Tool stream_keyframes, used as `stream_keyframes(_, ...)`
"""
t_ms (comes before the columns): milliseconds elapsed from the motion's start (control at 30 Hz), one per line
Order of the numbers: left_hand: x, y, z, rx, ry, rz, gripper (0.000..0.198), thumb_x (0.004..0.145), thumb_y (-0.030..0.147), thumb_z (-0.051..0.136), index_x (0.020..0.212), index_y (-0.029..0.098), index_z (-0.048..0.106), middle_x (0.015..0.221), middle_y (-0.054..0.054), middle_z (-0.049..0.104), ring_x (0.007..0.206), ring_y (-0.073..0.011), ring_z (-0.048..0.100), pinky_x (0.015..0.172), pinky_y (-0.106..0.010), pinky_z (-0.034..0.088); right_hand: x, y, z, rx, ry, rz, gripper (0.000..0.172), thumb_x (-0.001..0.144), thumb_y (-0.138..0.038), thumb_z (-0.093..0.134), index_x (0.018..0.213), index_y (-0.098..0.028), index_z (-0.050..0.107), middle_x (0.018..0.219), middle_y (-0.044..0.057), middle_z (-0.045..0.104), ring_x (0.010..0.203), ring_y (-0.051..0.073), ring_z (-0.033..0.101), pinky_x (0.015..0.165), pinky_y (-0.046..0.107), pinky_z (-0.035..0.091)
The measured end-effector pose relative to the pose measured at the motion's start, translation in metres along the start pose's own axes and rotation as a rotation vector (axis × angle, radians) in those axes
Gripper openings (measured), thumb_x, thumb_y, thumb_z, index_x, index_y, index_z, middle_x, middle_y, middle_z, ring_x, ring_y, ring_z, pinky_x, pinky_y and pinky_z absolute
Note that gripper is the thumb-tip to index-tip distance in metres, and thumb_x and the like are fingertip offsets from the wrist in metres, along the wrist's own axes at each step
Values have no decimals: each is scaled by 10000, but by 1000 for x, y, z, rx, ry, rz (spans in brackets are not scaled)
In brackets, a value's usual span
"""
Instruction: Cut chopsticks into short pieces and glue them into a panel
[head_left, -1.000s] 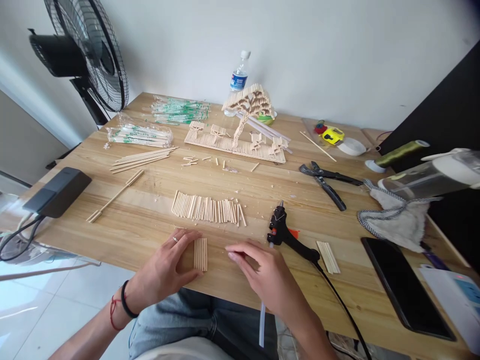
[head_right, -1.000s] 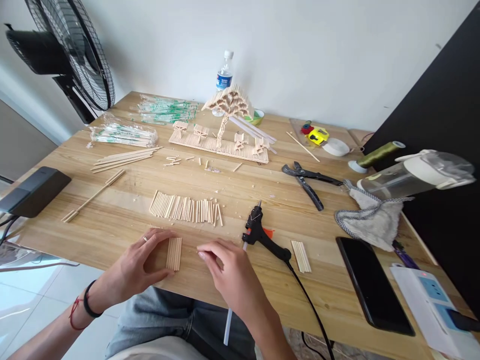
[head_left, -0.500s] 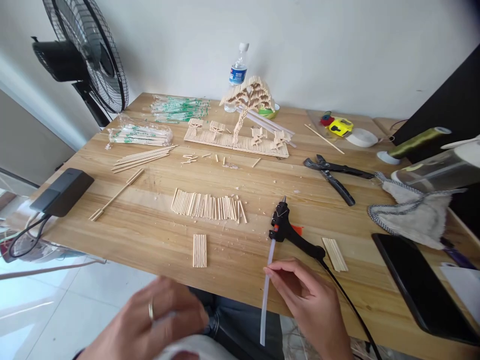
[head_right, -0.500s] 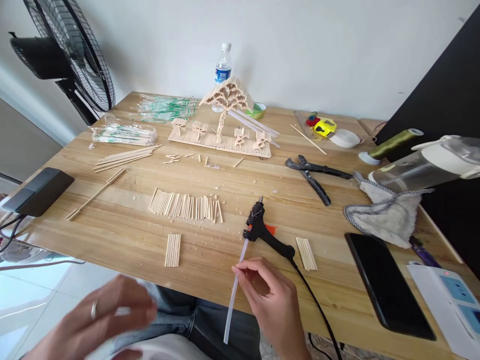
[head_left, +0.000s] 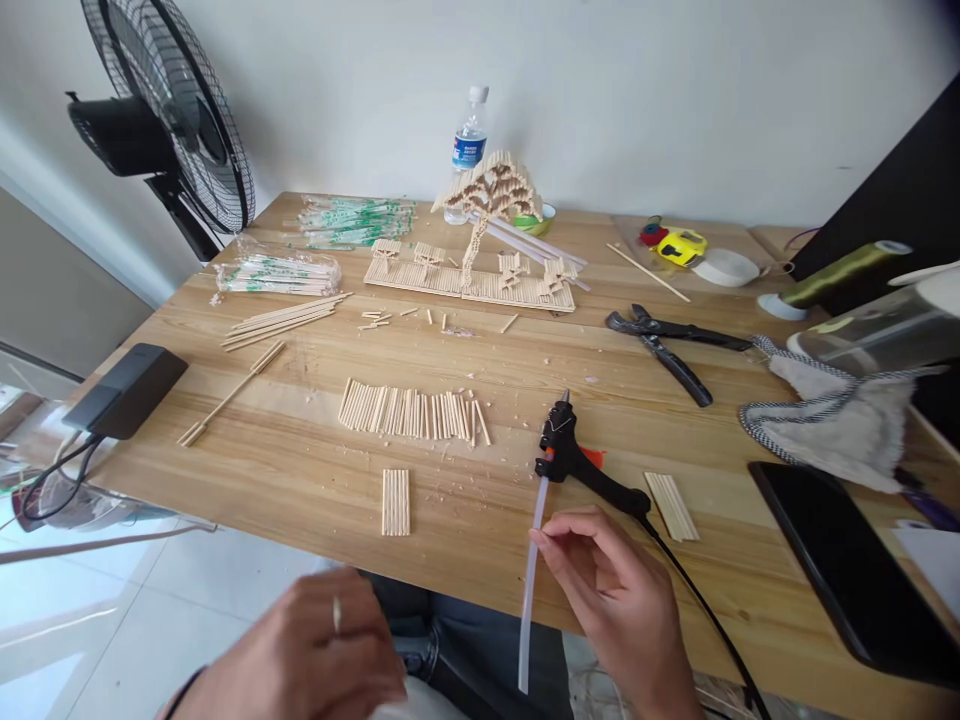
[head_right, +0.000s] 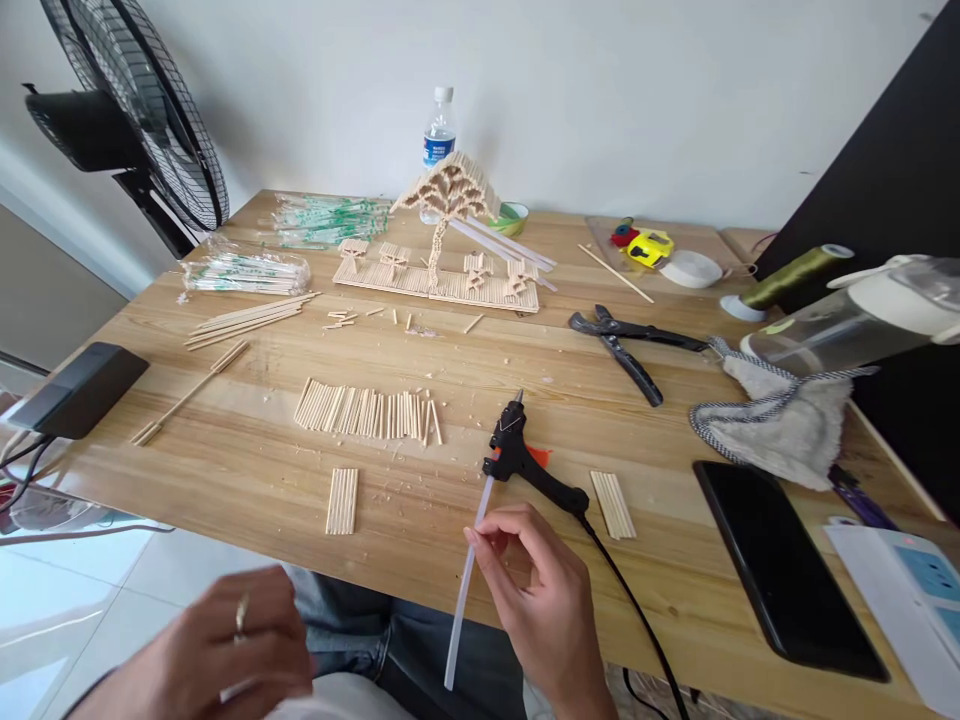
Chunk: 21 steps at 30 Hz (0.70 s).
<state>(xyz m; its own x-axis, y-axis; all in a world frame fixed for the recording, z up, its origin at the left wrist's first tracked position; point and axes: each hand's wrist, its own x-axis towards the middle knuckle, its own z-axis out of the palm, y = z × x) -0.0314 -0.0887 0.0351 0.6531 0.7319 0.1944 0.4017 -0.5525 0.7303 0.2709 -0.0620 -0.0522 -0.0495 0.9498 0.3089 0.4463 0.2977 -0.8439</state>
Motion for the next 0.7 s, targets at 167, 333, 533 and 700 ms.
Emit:
stream_keyframes(167,1,-52,-34,231,231,-154,160,1047,141,588,940,221,677,895,-23,704,783,-156,696,684,-254,552,4,1,1,-15,19,-29,98,1009,-179,663,956,-261,666,874,9,680,767,179,665,702,279,562)
stream_keyframes(333,17,-114,-70,462,288,-238,305,1014,340,657,1297,227,648,1315,-104,701,1241,-303,685,1083,-465,559,6,3,2,-33,34,-2,75,1018,-205,656,975,-264,674,877,2,709,770,171,698,719,265,568)
stream_keyframes(533,29,-121,-87,495,207,-215,368,1026,392,650,1359,242,608,1380,-100,671,1292,-303,659,1108,-482,547,1,8,2,-29,58,40,43,1026,-249,659,1009,-268,693,891,8,739,788,179,723,725,261,580)
stream_keyframes(700,21,-91,-50,369,103,-181,445,1037,347,656,1454,268,524,1404,-101,653,1314,-284,626,1117,-460,529,-5,7,1,-37,58,85,38,1022,-271,671,1015,-265,708,893,12,754,793,181,728,737,261,576)
